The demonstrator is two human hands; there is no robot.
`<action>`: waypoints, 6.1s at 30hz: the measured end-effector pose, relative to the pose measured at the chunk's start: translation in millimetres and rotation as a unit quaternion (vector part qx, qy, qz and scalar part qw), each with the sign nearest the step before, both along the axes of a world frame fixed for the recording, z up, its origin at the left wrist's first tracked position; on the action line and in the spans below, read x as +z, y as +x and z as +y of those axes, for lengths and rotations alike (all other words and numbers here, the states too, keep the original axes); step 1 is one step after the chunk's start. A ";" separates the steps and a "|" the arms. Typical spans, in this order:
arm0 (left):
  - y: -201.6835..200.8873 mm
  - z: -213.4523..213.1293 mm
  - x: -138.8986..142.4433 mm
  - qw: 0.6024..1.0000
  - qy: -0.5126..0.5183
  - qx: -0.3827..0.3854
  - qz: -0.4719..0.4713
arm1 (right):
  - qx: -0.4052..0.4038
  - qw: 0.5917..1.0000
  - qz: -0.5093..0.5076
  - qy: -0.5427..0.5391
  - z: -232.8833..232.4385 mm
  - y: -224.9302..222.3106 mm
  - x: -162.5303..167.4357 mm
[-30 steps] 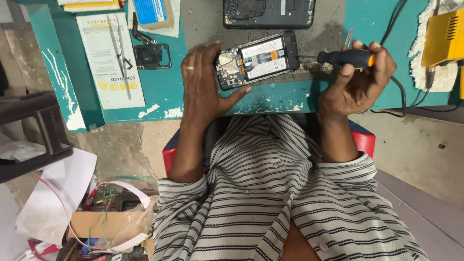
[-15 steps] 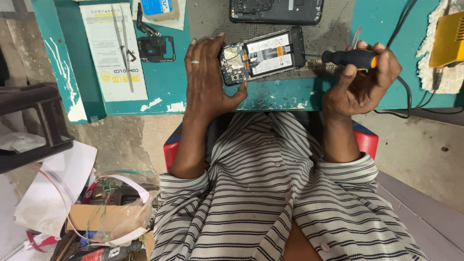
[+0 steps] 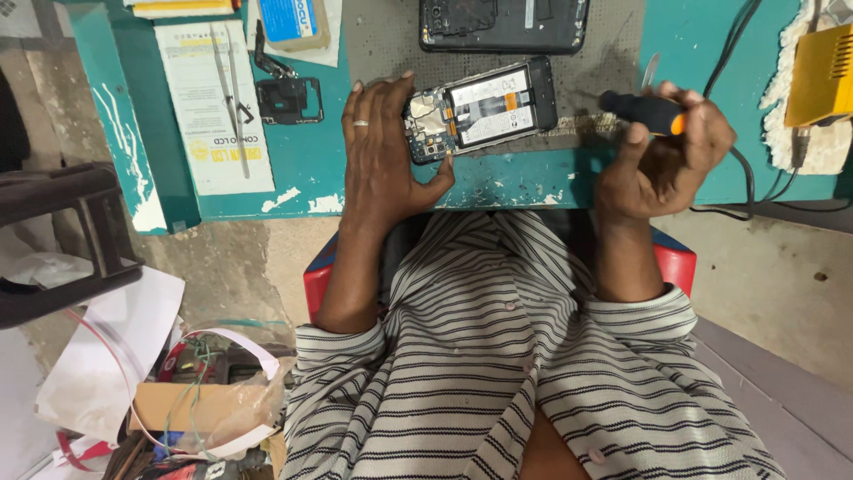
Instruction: The person repairs a smartphone at a workbench. They use a screwdriver to remove screws from the phone's back, pry open the housing with a metal spudger, lift out the internal frame and battery, then work along the edge of the separated screen assembly with a pry tool before handling the display panel.
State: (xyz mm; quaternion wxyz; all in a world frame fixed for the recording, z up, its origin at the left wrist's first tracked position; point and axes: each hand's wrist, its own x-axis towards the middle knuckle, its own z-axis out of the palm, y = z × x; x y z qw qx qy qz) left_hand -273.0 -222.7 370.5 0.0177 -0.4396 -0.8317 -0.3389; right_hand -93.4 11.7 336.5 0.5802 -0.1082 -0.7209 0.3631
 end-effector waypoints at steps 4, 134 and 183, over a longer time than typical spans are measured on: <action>1.5 1.2 9.9 1.000 -0.009 -0.002 -0.013 | -0.049 0.987 -0.075 0.132 21.0 3.7 17.8; 21.3 -62.3 -0.7 0.931 0.104 0.291 0.192 | 0.085 0.966 -0.221 0.106 -6.8 27.8 -4.3; 20.4 83.0 -54.5 0.548 0.564 -0.065 -0.615 | 0.196 0.949 -0.086 -0.231 -26.3 36.0 5.7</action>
